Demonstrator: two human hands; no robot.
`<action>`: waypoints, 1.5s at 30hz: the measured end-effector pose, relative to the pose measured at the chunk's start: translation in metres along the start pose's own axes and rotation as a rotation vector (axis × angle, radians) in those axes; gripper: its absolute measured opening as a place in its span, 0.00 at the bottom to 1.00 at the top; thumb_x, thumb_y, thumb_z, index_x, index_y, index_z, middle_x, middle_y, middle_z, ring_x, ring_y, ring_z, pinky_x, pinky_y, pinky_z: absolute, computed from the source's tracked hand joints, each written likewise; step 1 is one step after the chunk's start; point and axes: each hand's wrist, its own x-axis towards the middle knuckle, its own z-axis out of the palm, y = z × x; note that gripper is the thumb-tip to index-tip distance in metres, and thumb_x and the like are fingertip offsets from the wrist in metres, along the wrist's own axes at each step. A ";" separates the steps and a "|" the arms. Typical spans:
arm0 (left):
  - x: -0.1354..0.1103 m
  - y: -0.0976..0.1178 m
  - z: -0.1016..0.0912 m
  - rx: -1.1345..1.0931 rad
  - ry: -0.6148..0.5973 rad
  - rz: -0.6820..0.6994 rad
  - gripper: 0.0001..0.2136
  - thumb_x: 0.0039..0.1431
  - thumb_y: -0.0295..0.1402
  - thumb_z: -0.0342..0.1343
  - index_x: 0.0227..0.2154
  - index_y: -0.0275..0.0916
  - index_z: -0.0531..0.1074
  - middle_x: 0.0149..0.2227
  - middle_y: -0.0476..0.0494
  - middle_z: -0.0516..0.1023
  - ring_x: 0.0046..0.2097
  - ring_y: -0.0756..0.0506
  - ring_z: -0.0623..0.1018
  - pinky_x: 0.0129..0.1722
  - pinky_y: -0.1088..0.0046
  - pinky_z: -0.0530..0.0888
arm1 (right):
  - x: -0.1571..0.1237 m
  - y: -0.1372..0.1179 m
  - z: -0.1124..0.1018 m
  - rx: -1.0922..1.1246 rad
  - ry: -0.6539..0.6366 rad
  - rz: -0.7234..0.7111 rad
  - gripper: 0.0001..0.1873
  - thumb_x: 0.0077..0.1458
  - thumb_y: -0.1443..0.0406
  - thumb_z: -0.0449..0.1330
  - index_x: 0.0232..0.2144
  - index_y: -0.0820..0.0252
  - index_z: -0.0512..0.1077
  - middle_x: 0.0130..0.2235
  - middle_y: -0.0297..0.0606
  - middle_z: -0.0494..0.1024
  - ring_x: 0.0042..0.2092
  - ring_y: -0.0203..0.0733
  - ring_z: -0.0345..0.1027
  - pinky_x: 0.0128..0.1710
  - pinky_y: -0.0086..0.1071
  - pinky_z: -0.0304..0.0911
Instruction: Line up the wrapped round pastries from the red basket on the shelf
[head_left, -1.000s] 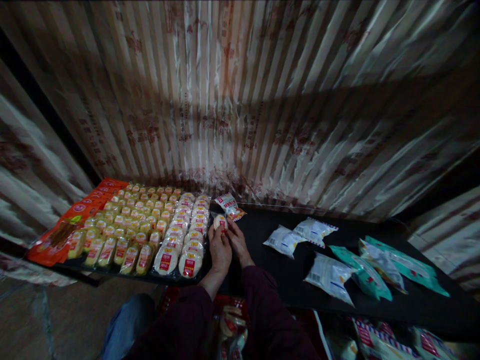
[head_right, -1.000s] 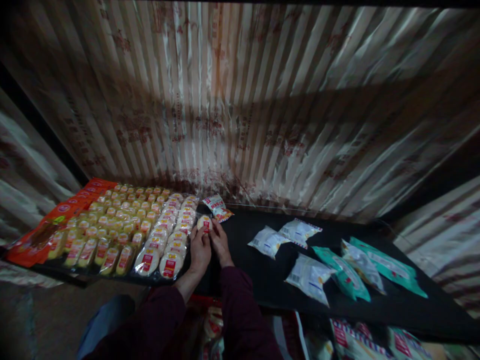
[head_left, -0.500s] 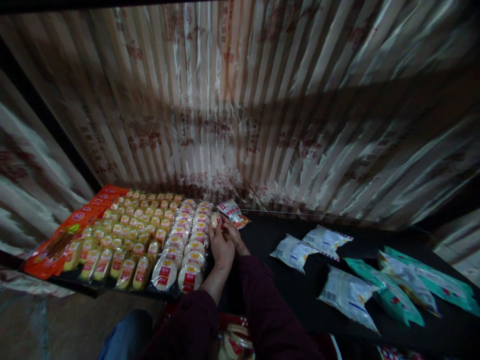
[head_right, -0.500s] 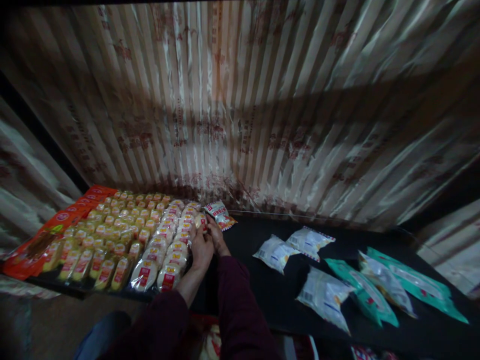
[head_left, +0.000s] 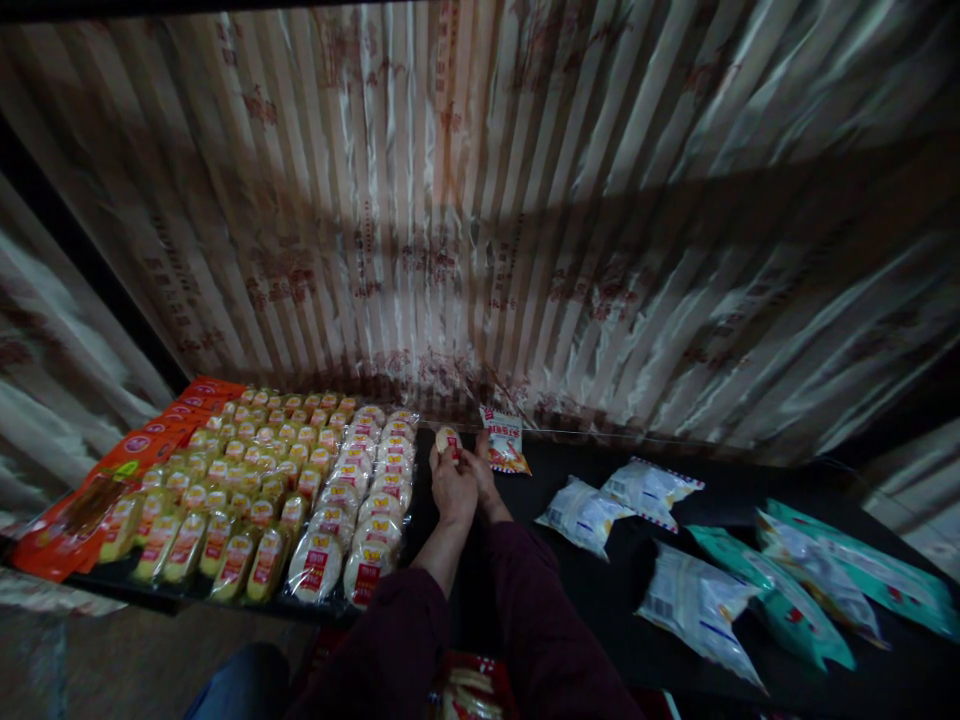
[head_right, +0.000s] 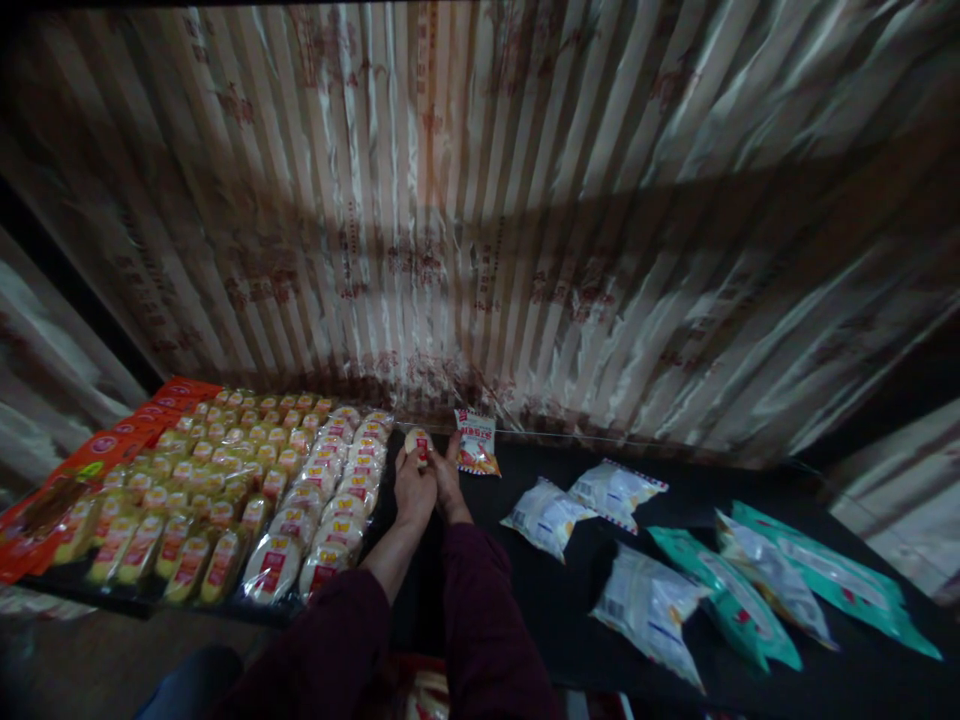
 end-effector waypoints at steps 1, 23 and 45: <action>0.001 -0.001 0.004 -0.009 -0.008 -0.004 0.19 0.54 0.22 0.49 0.49 0.36 0.72 0.62 0.36 0.62 0.59 0.43 0.69 0.57 0.73 0.65 | 0.001 -0.001 -0.003 0.022 0.012 0.043 0.37 0.45 0.60 0.57 0.60 0.61 0.61 0.52 0.46 0.74 0.54 0.49 0.67 0.51 0.40 0.64; 0.040 -0.023 0.017 -0.026 0.034 0.011 0.17 0.53 0.22 0.51 0.46 0.35 0.74 0.58 0.34 0.69 0.60 0.41 0.67 0.60 0.66 0.63 | 0.017 0.025 0.001 0.000 0.024 0.030 0.36 0.43 0.49 0.58 0.52 0.61 0.67 0.46 0.48 0.78 0.45 0.48 0.73 0.45 0.42 0.68; 0.055 -0.040 0.020 -0.069 0.088 0.043 0.20 0.55 0.22 0.45 0.49 0.28 0.73 0.58 0.32 0.68 0.63 0.42 0.64 0.64 0.68 0.58 | 0.032 0.037 0.033 -0.170 0.055 -0.025 0.30 0.48 0.52 0.55 0.49 0.64 0.70 0.45 0.46 0.78 0.45 0.46 0.72 0.47 0.38 0.65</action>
